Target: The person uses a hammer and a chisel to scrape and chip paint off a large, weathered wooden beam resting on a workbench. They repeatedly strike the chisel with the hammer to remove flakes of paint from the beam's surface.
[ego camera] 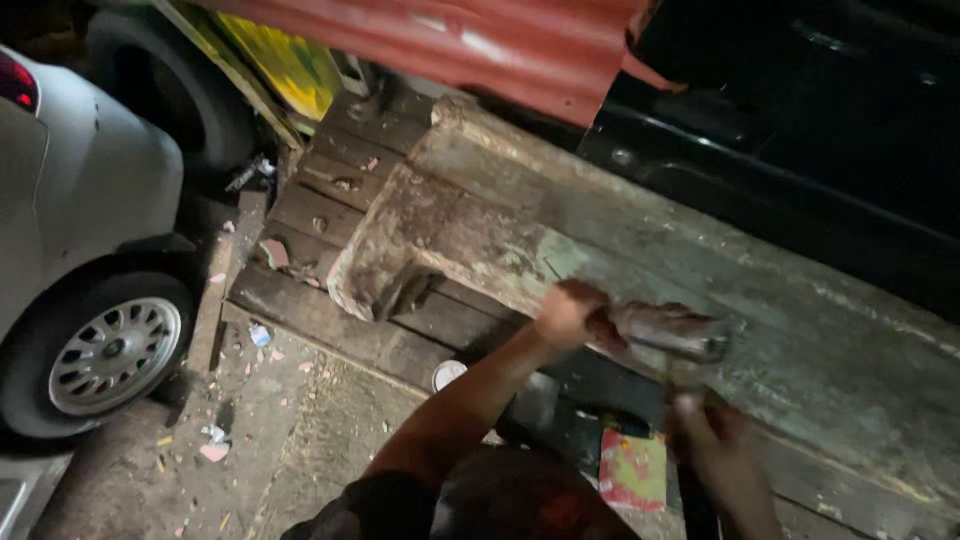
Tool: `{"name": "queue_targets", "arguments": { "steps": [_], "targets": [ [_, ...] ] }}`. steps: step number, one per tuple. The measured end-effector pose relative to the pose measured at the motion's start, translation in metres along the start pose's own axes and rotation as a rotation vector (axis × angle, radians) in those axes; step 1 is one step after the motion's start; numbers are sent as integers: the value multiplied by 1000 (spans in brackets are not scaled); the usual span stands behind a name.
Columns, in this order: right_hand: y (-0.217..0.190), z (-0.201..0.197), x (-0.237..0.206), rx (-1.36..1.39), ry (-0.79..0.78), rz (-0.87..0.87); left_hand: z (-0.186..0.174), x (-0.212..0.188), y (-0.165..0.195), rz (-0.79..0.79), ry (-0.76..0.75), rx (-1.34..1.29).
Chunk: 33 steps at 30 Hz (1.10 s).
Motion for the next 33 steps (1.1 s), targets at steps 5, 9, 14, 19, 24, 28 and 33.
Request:
{"name": "queue_targets", "arguments": {
  "steps": [5, 9, 14, 19, 24, 28, 33],
  "targets": [
    [6, -18, 3, 158, -20, -135, -14, -4, 1, -148, 164, -242],
    [6, -21, 14, 84, 35, -119, -23, 0, 7, -67, 200, -233],
    [23, -22, 24, 164, 0, -91, -27, 1, 10, -151, 114, -282],
    [35, -37, 11, 191, -46, -234, -26, 3, 12, -223, 131, -310],
    [8, -41, -11, 360, -68, -984, -17, 7, 11, -259, 182, -230],
    [14, -13, 12, -307, 31, -554, -13, 7, 10, -208, 236, -112],
    [41, -14, 18, 111, -109, -409, -16, -14, 21, -161, 177, -171]
  ]
}}
Point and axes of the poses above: each hand's wrist, its own x-axis towards the middle knuckle, its own z-axis out of the palm, y = z × x, the point moved 3 cm from there along x, towards the middle knuckle, and after that the axes turned 9 degrees about y, right-handed, at the moved point
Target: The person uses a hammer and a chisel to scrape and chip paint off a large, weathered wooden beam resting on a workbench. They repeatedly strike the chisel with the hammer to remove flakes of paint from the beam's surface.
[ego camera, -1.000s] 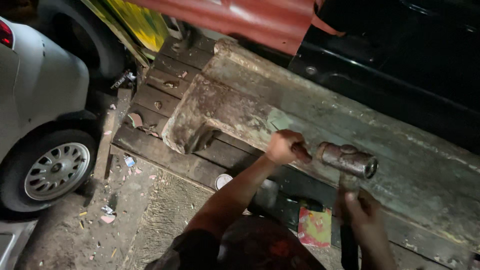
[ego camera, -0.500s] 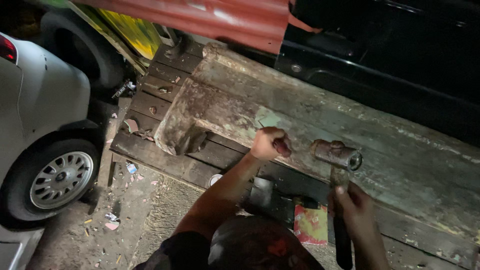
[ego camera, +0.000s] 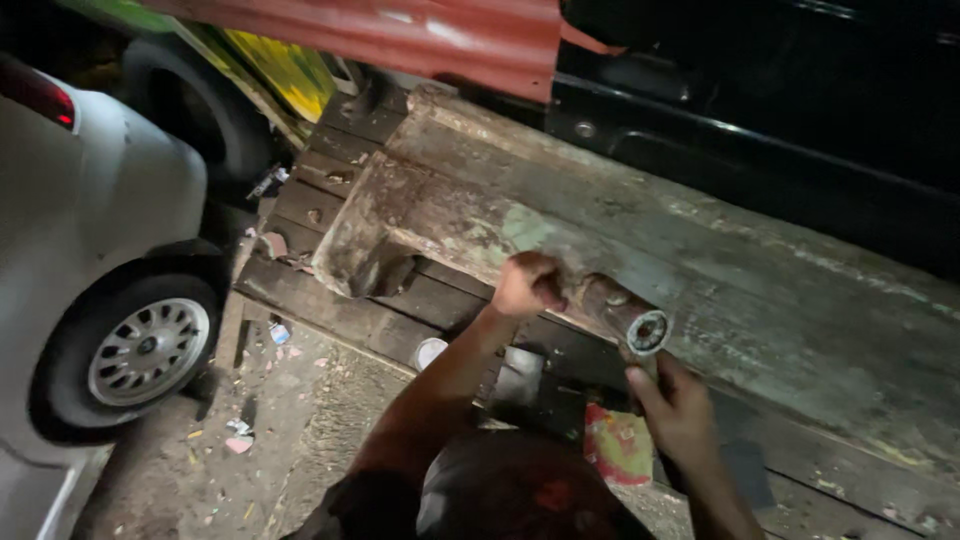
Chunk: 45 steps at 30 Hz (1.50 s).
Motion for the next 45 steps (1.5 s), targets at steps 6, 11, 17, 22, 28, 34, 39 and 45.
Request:
{"name": "queue_targets", "arguments": {
  "steps": [6, 11, 17, 22, 28, 34, 39, 45],
  "targets": [
    [19, -7, -14, 208, -57, 118, -2, -22, 10, 186, 58, -4],
    [19, -4, -20, 67, -76, 108, -16, -27, 7, 237, 14, -37],
    [15, -5, -30, 140, -68, 244, -30, -5, 0, 89, 156, -5],
    [12, -1, -27, 126, -79, 238, -26, 0, 10, 28, 48, -37],
    [-2, -9, -25, 217, 2, 52, -28, 4, 20, 45, -52, -13],
    [-42, 8, -22, 116, 106, -510, -20, 5, -6, -60, -38, -50],
    [-21, 40, -3, -318, -134, 190, -14, -5, -28, -63, -99, -74],
    [6, 33, -6, 114, 19, 255, -9, -1, -13, 57, -232, 16]
  ]
}}
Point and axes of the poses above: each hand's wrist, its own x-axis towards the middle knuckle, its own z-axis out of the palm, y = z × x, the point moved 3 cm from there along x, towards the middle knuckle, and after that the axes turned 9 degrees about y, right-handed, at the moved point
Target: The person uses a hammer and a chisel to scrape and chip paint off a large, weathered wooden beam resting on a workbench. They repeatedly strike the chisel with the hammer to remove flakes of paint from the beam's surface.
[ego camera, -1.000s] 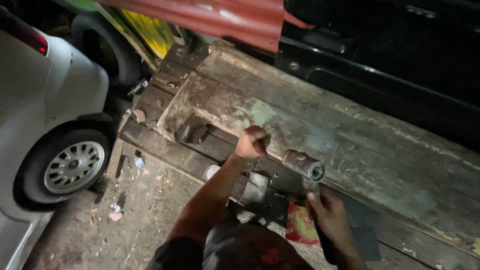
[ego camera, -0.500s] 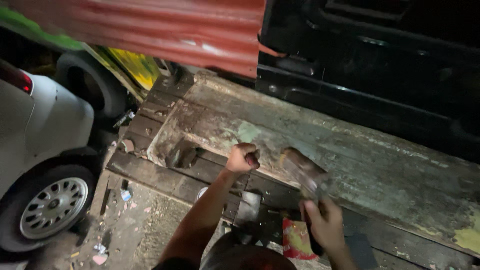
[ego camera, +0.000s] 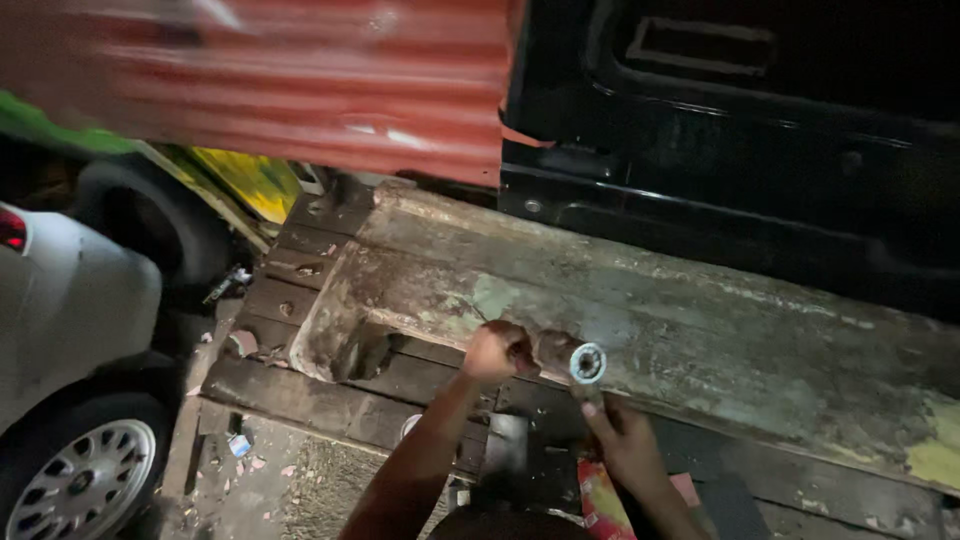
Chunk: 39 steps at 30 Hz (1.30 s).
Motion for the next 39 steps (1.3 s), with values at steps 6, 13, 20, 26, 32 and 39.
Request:
{"name": "queue_targets", "arguments": {
  "steps": [6, 13, 20, 26, 32, 39],
  "targets": [
    [6, -11, 9, -112, 133, -137, -20, 10, 15, 68, 41, -63],
    [19, -10, -10, 68, 142, -69, -21, 7, 11, 113, 28, -42],
    [-18, 21, -15, -372, 125, -247, -18, 10, -5, -27, -13, -145],
    [-42, 39, -24, -124, 194, -351, -8, -4, -21, 107, -26, 27],
    [-13, 12, -25, 262, 132, -66, -6, -4, -30, -179, -86, -287],
    [3, -26, -13, 143, 72, -99, -12, 11, 11, 116, -1, -103]
  ]
}}
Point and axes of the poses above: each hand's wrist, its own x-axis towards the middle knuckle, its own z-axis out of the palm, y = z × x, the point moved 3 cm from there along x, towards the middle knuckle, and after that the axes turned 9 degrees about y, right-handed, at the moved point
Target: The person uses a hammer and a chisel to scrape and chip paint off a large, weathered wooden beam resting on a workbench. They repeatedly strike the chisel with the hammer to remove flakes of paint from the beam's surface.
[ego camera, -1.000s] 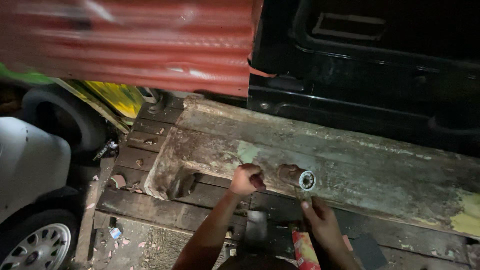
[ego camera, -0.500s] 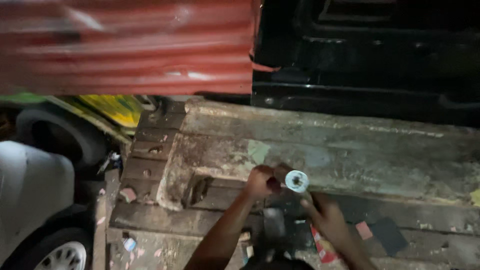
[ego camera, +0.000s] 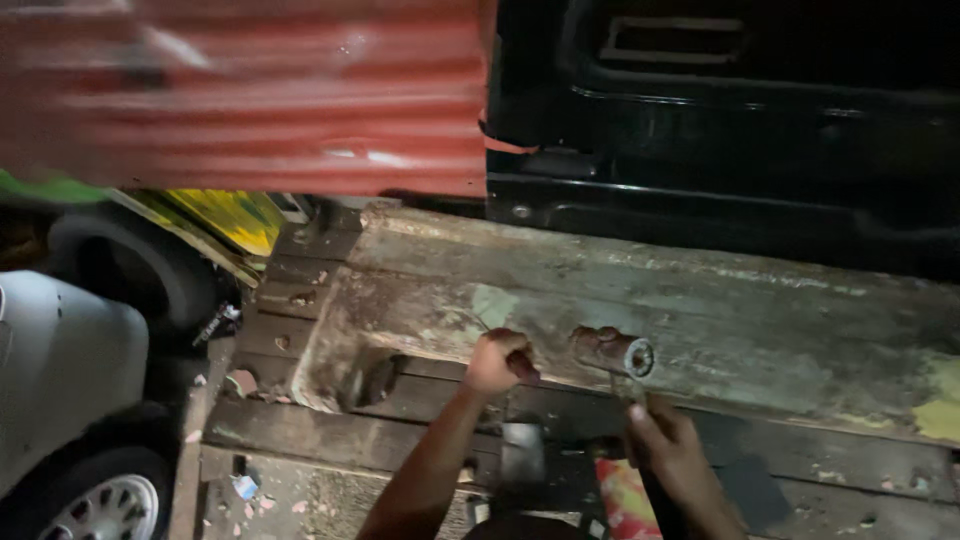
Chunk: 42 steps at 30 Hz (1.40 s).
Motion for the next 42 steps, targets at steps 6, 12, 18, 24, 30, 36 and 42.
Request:
{"name": "queue_targets", "arguments": {
  "steps": [6, 12, 18, 24, 30, 36, 42],
  "targets": [
    [23, -65, 11, -2, -30, 47, 25, 1, 9, -41, 141, 61],
    [22, -110, 22, 106, -83, 8, 61, -13, 23, -243, 353, 30],
    [8, -133, 27, 73, -203, -25, 84, -26, 68, -244, 352, 101],
    [21, -147, 32, 101, -246, -7, 87, -25, 72, -373, 382, -12],
    [40, -155, 36, 12, -235, 45, 87, -32, 62, -386, 394, -85],
    [56, -163, 32, -22, -224, -20, 96, -35, 49, -457, 341, 11],
    [63, -162, 23, 19, -111, 71, 89, -36, 23, -466, 387, -197]
  ]
}}
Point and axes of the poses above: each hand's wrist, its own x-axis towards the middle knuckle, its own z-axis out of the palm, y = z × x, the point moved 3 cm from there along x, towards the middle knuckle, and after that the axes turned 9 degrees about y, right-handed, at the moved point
